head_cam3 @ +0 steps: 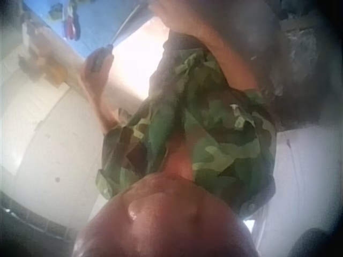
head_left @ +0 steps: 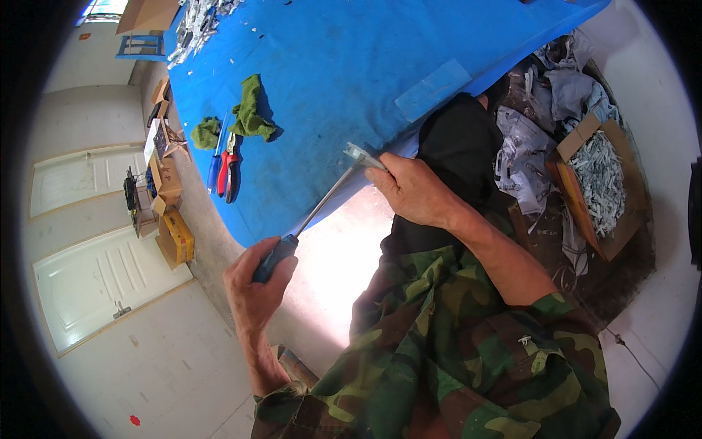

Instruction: The person scrapes a metal component with a screwdriver and then uses pliers to grip and manipulate the part on a blue table.

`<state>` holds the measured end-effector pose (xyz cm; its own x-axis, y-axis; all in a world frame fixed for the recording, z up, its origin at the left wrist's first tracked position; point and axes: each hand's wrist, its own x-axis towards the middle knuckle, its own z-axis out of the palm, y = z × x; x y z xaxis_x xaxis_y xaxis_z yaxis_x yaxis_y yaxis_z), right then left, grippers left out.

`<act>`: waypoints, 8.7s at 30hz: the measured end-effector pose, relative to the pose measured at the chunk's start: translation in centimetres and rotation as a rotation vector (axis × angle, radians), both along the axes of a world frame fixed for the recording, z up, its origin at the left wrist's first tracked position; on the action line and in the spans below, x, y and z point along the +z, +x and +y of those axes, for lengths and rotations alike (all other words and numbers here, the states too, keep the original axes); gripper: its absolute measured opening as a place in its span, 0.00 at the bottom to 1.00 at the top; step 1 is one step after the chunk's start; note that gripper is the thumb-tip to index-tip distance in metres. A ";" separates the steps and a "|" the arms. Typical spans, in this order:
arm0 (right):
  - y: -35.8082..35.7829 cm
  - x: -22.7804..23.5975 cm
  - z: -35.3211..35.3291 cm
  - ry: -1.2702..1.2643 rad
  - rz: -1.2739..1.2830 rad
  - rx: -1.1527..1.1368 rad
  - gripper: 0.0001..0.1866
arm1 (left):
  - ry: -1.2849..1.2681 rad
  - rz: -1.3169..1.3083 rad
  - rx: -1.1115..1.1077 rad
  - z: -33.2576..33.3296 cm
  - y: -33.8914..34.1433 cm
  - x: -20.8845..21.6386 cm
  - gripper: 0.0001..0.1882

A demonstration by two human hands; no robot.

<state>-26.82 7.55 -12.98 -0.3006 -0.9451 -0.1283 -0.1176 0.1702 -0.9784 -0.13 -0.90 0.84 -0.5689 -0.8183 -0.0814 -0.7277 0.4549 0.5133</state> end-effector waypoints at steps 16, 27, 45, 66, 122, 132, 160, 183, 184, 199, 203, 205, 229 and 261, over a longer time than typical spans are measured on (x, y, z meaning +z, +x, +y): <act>-0.3 -0.7 -0.3 -0.006 -0.014 0.040 0.22 | 0.139 0.019 -0.094 -0.1 0.8 -3.6 0.19; 0.2 -0.4 -0.4 -0.060 0.019 -0.017 0.20 | 0.248 -0.001 -0.047 -1.2 0.5 -2.5 0.20; 0.5 -0.5 -0.1 -0.005 0.069 -0.005 0.20 | -0.041 -0.168 -0.093 0.9 -1.2 1.3 0.18; 0.4 -0.2 -0.1 0.031 0.032 0.007 0.19 | -0.049 -0.171 -0.113 1.1 -1.0 1.6 0.18; 0.6 -0.7 -0.1 0.014 0.040 0.000 0.20 | -0.084 -0.262 -0.119 1.9 -2.8 3.1 0.16; 0.2 -0.5 -0.1 0.048 -0.010 0.029 0.21 | -0.072 -0.276 -0.118 2.0 -3.2 3.7 0.16; 0.6 -1.1 -0.2 -0.024 0.040 0.003 0.23 | -0.157 -0.352 -0.165 2.2 -4.0 4.4 0.17; 0.1 0.1 0.0 0.077 0.190 -0.036 0.20 | -0.132 -0.370 -0.143 4.5 -5.4 2.9 0.12; 0.2 0.1 0.0 0.075 0.198 -0.041 0.20 | -0.115 -0.335 -0.141 4.5 -5.3 2.7 0.12; 0.4 -0.7 0.0 0.041 0.078 -0.072 0.21 | -0.156 -0.287 -0.108 2.4 -4.4 3.9 0.16; 0.3 -0.5 0.1 0.065 0.081 -0.047 0.21 | -0.109 -0.250 -0.077 2.0 -4.1 4.0 0.16; 0.3 -0.5 0.0 0.070 0.085 -0.041 0.21 | -0.082 -0.235 -0.068 1.9 -4.0 4.0 0.16; 0.5 -0.5 0.4 0.012 0.126 -0.032 0.21 | 0.363 -0.159 0.042 -0.7 -1.8 2.5 0.24; -0.4 -1.0 0.1 -0.079 -0.124 -0.037 0.19 | 0.275 -0.137 -0.047 -0.5 -1.4 1.2 0.20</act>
<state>-27.18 7.64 -14.00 -0.3219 -0.9423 -0.0924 0.0100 0.0942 -0.9955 -1.55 -1.43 2.09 -0.5745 -0.7279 -0.3742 -0.7798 0.3479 0.5204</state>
